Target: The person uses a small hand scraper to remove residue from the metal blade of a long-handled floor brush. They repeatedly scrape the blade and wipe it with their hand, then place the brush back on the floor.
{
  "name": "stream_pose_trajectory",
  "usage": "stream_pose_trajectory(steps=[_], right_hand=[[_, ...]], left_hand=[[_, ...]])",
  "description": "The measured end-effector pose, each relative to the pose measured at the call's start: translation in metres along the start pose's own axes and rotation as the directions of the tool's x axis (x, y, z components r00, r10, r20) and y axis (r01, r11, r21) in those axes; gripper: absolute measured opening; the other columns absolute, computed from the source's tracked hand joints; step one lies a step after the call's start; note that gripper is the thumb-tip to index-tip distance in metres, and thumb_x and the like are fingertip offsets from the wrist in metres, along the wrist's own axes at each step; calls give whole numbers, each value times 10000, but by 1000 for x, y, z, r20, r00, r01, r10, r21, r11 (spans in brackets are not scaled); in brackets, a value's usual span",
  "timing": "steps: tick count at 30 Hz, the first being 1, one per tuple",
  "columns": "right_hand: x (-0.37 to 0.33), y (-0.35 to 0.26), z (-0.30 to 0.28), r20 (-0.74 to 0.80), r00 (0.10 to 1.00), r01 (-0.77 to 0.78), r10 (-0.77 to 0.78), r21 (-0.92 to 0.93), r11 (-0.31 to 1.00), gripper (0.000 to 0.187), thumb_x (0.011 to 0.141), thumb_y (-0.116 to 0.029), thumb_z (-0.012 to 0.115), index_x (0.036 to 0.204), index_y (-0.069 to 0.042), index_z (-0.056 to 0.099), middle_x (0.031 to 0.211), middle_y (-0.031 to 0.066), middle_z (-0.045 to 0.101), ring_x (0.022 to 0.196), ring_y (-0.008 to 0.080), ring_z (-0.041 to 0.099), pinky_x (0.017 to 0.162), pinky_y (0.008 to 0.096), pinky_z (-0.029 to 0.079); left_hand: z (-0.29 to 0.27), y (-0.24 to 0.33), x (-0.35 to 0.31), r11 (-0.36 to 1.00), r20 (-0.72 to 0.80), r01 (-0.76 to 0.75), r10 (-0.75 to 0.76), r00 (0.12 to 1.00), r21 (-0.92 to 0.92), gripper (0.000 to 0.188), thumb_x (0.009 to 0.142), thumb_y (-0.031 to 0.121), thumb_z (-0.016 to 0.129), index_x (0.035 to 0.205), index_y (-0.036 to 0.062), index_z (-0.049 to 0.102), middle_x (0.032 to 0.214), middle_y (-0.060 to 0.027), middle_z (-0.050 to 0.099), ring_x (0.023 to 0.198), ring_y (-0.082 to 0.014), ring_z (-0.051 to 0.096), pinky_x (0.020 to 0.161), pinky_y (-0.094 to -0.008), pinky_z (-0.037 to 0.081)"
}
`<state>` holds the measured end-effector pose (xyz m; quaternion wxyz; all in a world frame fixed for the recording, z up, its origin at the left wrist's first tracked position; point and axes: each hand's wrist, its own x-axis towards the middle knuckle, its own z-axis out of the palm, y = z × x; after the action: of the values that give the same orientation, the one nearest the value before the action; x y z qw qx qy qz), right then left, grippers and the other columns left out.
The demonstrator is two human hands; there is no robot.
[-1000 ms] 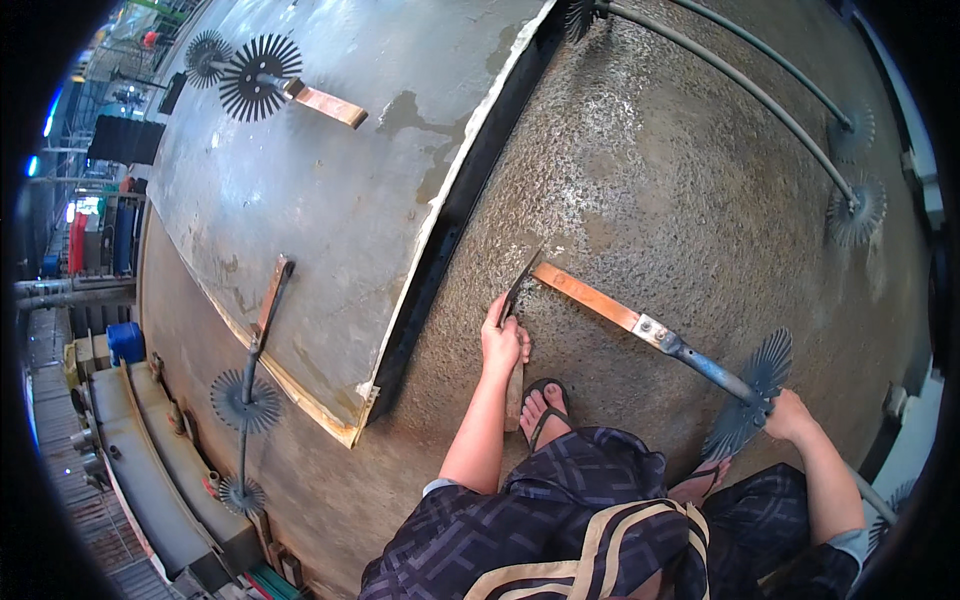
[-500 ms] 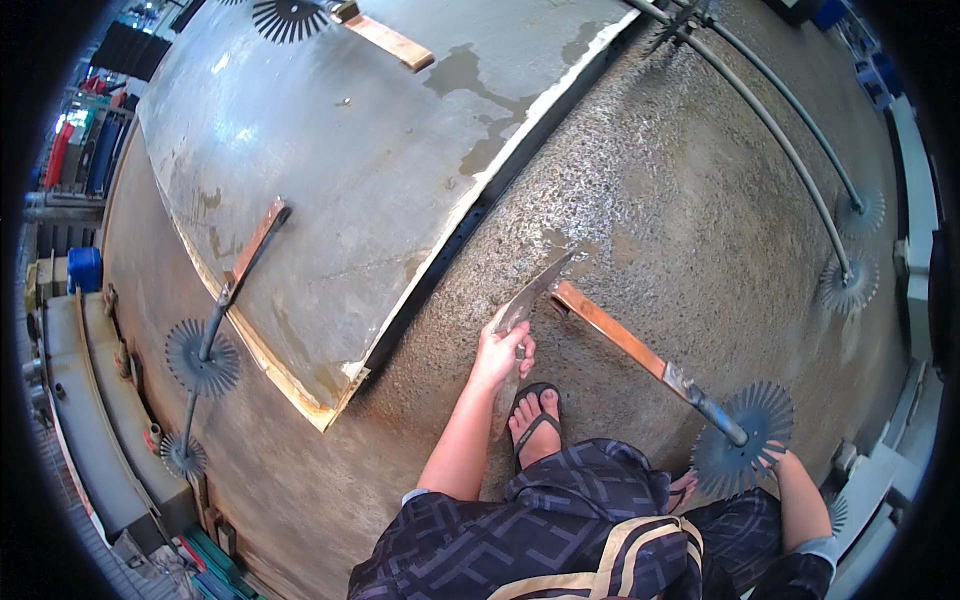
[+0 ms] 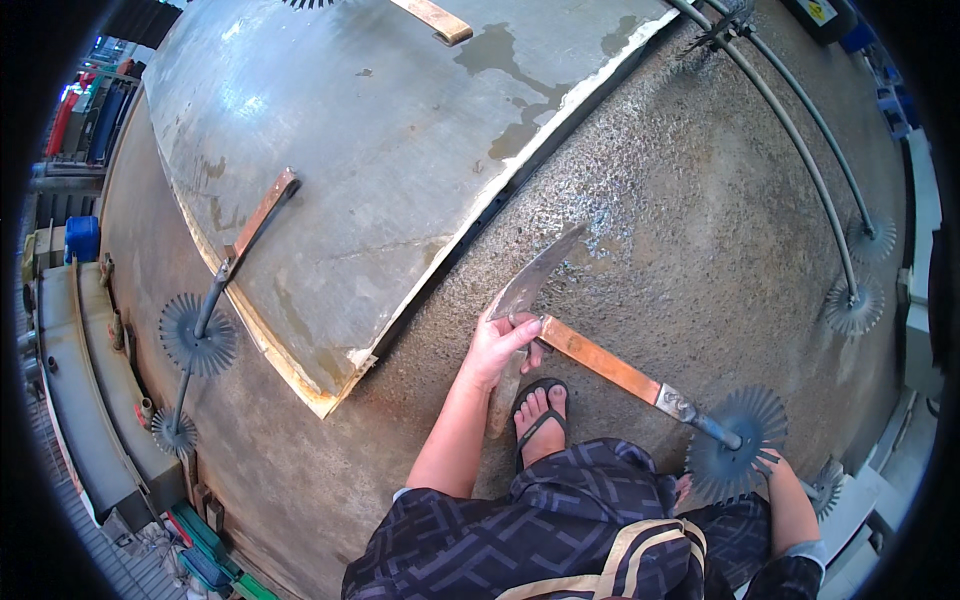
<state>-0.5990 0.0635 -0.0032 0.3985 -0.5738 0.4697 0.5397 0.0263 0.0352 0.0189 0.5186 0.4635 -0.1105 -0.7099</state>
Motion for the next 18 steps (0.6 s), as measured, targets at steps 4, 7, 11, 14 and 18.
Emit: stream_pose_trajectory(steps=[4,7,11,14,18], right_hand=[[-2,-1,1,-17,1000,-5,5,31,999,212,809,-181,495,913,-77,647,936,136,665,870,288,633,743,402,485],[-4,-5,8,-21,1000,-19,20,53,998,210,809,-175,497,916,-75,647,937,136,664,871,288,633,744,400,486],[-8,-4,19,-22,999,-24,25,78,997,208,808,-167,500,920,-72,648,938,137,664,872,288,634,746,397,487],[-9,-2,27,-20,999,-33,35,95,995,207,808,-161,502,923,-70,648,939,138,664,873,288,634,746,395,488],[-9,0,33,-34,998,-55,60,124,991,205,807,-153,504,927,-68,648,940,138,663,874,288,634,748,392,489]], left_hand=[[3,-3,4,999,49,-5,3,999,40,268,783,71,689,996,-56,587,797,-128,636,548,-164,577,394,-246,401],[19,3,4,1000,72,-21,20,997,13,248,764,25,691,974,-67,595,796,-130,636,559,-159,573,413,-237,408],[26,1,13,993,188,-111,114,975,-30,400,748,-48,674,1122,-54,534,851,-136,633,590,-142,566,422,-235,426],[42,11,22,988,171,-156,157,973,-21,832,736,-88,685,1421,128,263,941,-142,618,591,-115,564,435,-209,444],[49,0,47,984,188,-176,177,966,-22,808,755,-68,678,1417,137,263,962,-148,618,646,-118,582,439,-216,451]])
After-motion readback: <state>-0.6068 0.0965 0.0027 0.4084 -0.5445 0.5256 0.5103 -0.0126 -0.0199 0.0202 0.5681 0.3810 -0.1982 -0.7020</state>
